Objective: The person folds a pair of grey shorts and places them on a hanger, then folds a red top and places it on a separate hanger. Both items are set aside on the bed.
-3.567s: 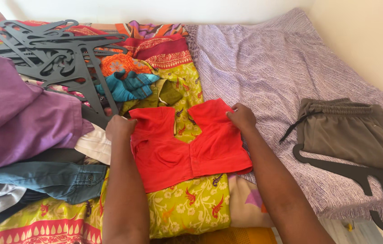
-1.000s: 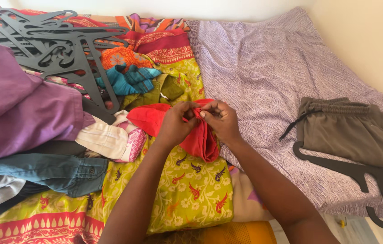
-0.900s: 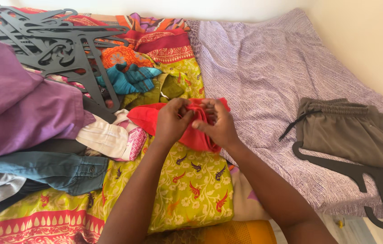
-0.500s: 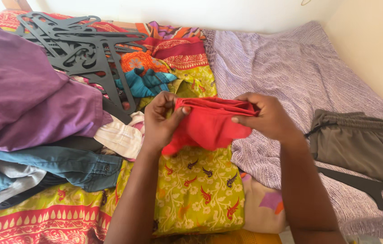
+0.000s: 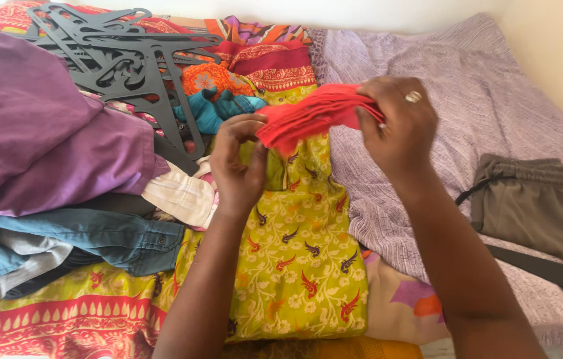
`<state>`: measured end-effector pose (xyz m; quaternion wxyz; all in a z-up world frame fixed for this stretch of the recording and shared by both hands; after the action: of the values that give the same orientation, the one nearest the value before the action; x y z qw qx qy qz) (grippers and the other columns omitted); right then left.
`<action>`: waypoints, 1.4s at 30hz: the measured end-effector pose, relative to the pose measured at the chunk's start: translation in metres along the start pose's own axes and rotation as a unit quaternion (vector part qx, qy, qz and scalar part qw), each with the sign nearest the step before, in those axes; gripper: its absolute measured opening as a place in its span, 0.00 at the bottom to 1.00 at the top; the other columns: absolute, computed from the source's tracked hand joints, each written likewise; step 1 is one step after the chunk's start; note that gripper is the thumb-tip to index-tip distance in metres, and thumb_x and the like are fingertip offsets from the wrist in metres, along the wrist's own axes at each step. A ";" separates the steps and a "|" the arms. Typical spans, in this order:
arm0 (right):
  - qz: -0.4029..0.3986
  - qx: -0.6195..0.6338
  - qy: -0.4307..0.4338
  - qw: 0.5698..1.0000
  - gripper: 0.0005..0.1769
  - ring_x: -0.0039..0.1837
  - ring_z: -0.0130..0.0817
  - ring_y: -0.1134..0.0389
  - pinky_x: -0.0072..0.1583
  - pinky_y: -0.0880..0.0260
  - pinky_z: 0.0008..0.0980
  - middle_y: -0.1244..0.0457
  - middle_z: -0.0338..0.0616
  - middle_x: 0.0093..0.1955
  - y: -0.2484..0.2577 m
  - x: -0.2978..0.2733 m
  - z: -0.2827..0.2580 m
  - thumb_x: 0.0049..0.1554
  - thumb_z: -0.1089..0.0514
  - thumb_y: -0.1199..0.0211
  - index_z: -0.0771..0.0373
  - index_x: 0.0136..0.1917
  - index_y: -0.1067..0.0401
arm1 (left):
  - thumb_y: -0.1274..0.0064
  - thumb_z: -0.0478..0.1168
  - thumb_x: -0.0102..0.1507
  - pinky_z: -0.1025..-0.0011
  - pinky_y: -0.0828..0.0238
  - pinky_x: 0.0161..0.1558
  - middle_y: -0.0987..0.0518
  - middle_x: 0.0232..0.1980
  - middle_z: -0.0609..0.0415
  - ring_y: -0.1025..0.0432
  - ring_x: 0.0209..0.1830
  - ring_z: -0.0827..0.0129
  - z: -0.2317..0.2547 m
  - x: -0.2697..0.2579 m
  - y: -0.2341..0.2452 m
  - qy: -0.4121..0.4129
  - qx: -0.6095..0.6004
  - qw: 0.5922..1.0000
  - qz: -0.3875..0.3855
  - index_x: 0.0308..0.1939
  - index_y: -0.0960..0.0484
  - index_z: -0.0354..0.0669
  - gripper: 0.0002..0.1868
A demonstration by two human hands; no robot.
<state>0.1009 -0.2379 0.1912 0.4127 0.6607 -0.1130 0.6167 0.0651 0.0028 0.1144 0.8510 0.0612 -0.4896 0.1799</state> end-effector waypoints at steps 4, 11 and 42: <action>-0.108 0.000 -0.031 0.994 0.12 0.57 0.47 0.30 0.58 0.29 0.43 0.30 0.48 0.54 0.025 -0.036 0.013 0.55 0.64 0.30 0.61 0.53 0.25 | 0.44 0.28 0.56 0.73 0.26 0.47 0.19 0.49 0.50 0.24 0.42 0.66 -0.022 -0.015 -0.016 0.083 0.021 0.983 -0.163 0.49 0.21 0.39 0.16; -0.660 0.034 -0.184 0.727 0.26 0.55 0.43 0.28 0.57 0.28 0.43 0.29 0.44 0.51 -0.041 -0.169 0.030 0.45 0.37 0.29 0.52 0.53 0.22 | 0.36 0.45 0.51 0.61 0.24 0.46 0.15 0.40 0.49 0.20 0.43 0.56 -0.105 -0.119 -0.091 0.211 0.173 0.737 -0.618 0.41 0.14 0.44 0.17; -0.698 0.070 -0.138 0.699 0.52 0.86 0.49 0.70 0.77 0.68 0.71 0.64 0.42 0.87 -0.116 -0.226 -0.034 0.52 0.20 0.48 0.39 0.82 0.53 | 0.33 0.35 0.56 0.51 0.36 0.56 0.21 0.38 0.47 0.34 0.56 0.46 -0.173 -0.024 0.087 0.099 0.476 0.864 0.128 0.37 0.22 0.38 0.12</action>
<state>0.1046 -0.2222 -0.0648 0.6570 0.6547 0.3690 0.0598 0.1630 0.1259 -0.0015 0.7315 0.3776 -0.2615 0.5040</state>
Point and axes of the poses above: each hand's wrist, its own x-axis towards the middle knuckle, its own y-axis out of the back of the hand, z = x × y, the point moved 5 cm from there along x, towards the middle knuckle
